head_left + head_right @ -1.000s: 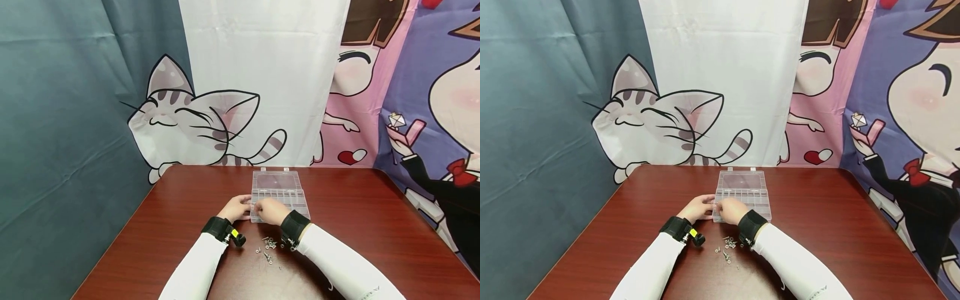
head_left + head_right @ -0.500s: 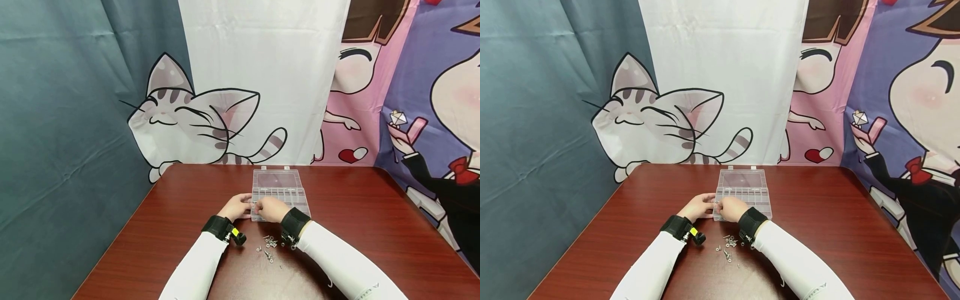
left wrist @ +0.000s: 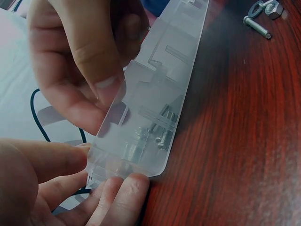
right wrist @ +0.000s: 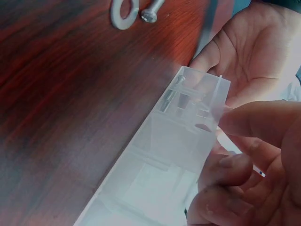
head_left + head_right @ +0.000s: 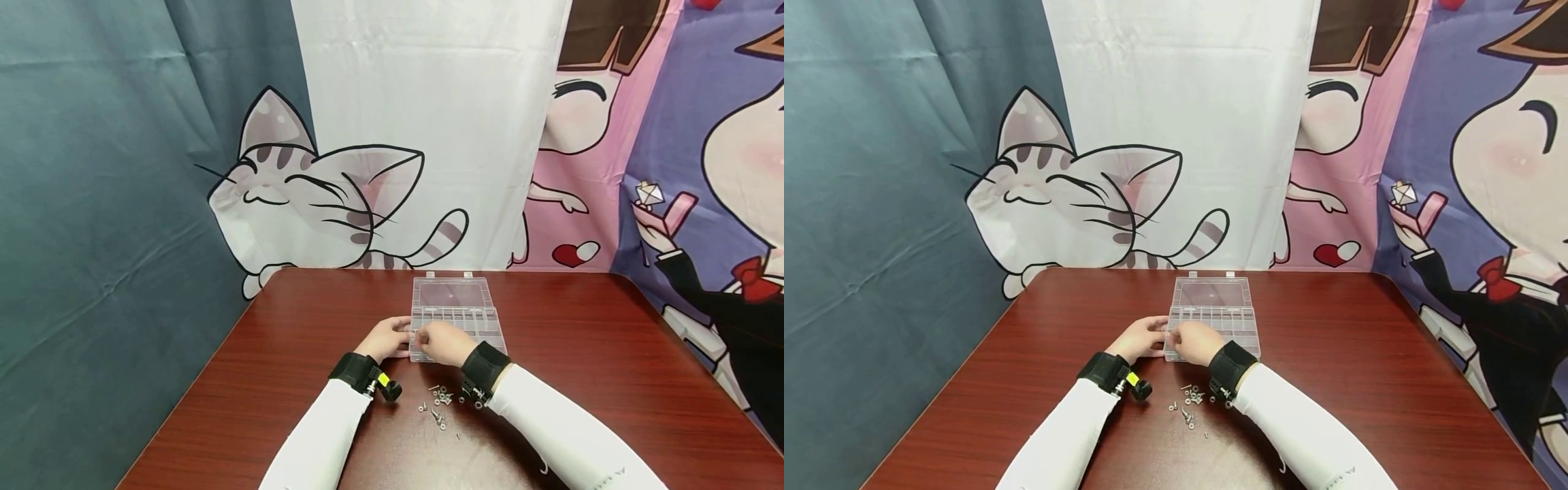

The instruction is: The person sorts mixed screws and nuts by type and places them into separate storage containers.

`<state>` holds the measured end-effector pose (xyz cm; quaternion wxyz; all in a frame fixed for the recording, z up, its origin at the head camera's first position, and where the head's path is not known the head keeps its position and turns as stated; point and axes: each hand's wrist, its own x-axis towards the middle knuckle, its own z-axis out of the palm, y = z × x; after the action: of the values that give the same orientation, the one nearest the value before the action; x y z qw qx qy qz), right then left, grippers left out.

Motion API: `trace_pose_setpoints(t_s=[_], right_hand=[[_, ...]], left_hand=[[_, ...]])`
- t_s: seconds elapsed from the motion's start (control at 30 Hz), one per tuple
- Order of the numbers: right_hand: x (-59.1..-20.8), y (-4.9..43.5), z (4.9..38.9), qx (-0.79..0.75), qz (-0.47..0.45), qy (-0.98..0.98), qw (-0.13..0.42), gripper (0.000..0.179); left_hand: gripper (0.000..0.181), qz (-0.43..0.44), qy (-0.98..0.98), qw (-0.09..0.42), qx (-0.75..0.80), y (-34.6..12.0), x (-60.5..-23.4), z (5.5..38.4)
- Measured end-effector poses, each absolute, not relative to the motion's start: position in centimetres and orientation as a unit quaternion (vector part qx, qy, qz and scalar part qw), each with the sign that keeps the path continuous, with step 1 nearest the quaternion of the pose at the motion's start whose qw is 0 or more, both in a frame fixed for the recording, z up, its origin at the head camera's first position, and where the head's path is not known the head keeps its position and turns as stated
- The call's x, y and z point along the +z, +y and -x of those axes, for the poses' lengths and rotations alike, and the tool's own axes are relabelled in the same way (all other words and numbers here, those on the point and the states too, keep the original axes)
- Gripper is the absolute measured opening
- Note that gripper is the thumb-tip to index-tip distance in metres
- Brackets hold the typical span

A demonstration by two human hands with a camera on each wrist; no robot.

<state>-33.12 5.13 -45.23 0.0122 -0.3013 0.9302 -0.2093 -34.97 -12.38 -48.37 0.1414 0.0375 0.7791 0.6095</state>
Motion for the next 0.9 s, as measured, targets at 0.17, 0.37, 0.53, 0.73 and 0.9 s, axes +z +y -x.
trace_pose_setpoints(t_s=[0.17, 0.37, 0.53, 0.73, 0.9], right_hand=[[-44.9, 5.5, 32.6, -0.221, 0.295, 0.930, 0.011, 0.018], [-44.5, 6.3, 31.5, -0.225, 0.308, 0.924, -0.012, 0.024], [-44.4, 6.9, 30.1, -0.198, 0.334, 0.919, -0.065, 0.022], [-44.0, 7.2, 28.7, -0.148, 0.391, 0.907, -0.046, 0.010], [-44.3, 7.3, 28.4, -0.112, 0.416, 0.902, -0.004, 0.008]], left_hand=[[0.053, -0.045, 0.780, 0.141, 0.607, -12.3, -48.5, 34.9], [0.053, -0.045, 0.778, 0.144, 0.610, -12.3, -48.5, 35.0], [0.051, -0.053, 0.774, 0.145, 0.614, -12.3, -48.3, 35.0], [0.050, -0.047, 0.778, 0.140, 0.610, -12.4, -48.2, 34.9], [0.050, -0.052, 0.774, 0.140, 0.615, -12.3, -48.2, 34.8]])
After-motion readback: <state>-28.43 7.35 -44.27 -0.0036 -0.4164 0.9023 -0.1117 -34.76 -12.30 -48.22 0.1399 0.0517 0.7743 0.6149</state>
